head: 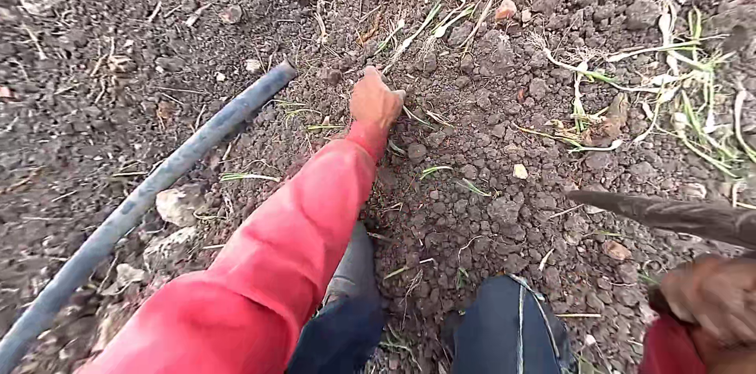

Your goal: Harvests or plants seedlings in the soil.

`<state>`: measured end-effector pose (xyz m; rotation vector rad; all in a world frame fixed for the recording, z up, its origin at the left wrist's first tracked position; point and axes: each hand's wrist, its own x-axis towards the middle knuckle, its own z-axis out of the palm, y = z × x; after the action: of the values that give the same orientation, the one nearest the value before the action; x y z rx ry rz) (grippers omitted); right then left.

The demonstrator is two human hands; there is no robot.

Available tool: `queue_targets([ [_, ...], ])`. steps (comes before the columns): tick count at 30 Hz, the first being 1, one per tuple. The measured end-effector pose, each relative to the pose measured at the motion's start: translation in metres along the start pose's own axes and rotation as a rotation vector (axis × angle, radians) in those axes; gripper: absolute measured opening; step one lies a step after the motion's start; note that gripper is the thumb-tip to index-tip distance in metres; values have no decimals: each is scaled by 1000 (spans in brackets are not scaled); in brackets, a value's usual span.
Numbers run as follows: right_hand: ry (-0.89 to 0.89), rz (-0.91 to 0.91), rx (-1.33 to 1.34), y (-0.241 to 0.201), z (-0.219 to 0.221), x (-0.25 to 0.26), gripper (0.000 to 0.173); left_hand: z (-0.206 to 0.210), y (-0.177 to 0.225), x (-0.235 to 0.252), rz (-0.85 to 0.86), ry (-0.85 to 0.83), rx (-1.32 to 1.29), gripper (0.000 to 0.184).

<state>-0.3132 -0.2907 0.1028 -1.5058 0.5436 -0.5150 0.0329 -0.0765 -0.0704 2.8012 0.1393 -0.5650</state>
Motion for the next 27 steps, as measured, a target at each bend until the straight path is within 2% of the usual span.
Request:
queue_targets([
  [3,117,-28,-209,92,23,7,39,-3,-11,-16,100,58,-149,49],
  [5,150,17,-210,122,27,-4,41,-14,-10,-40,321,33,-246,33],
  [7,162,-22,-161,99,23,-14,40,-21,-5,-67,555,-57,-290,15],
  [9,117,-97,-69,53,10,-14,39,-17,2,-92,741,-218,-301,7],
  [11,21,-99,16,17,-7,3,37,0,14,-107,874,-385,-237,6],
  [13,-6,-115,-55,21,-8,24,35,20,35,-117,985,-500,-130,10],
  [15,64,-57,-207,82,8,23,40,36,67,-133,1065,-539,24,16],
  [17,153,44,-240,155,15,-4,47,48,100,-156,1125,-508,207,21],
  [18,188,69,-210,167,16,-16,47,58,112,-167,1169,-462,290,23],
  [20,226,65,-154,148,8,-37,46,88,120,-188,1290,-406,414,23],
  [22,244,26,-136,100,-7,-48,45,119,112,-205,1382,-426,494,18],
  [23,247,12,-141,76,-17,-53,46,124,110,-211,1371,-448,513,16],
  [25,219,52,-195,48,-37,-61,51,115,122,-209,1306,-493,512,20],
  [27,198,85,-233,61,-46,-68,53,94,148,-202,1323,-391,407,21],
])
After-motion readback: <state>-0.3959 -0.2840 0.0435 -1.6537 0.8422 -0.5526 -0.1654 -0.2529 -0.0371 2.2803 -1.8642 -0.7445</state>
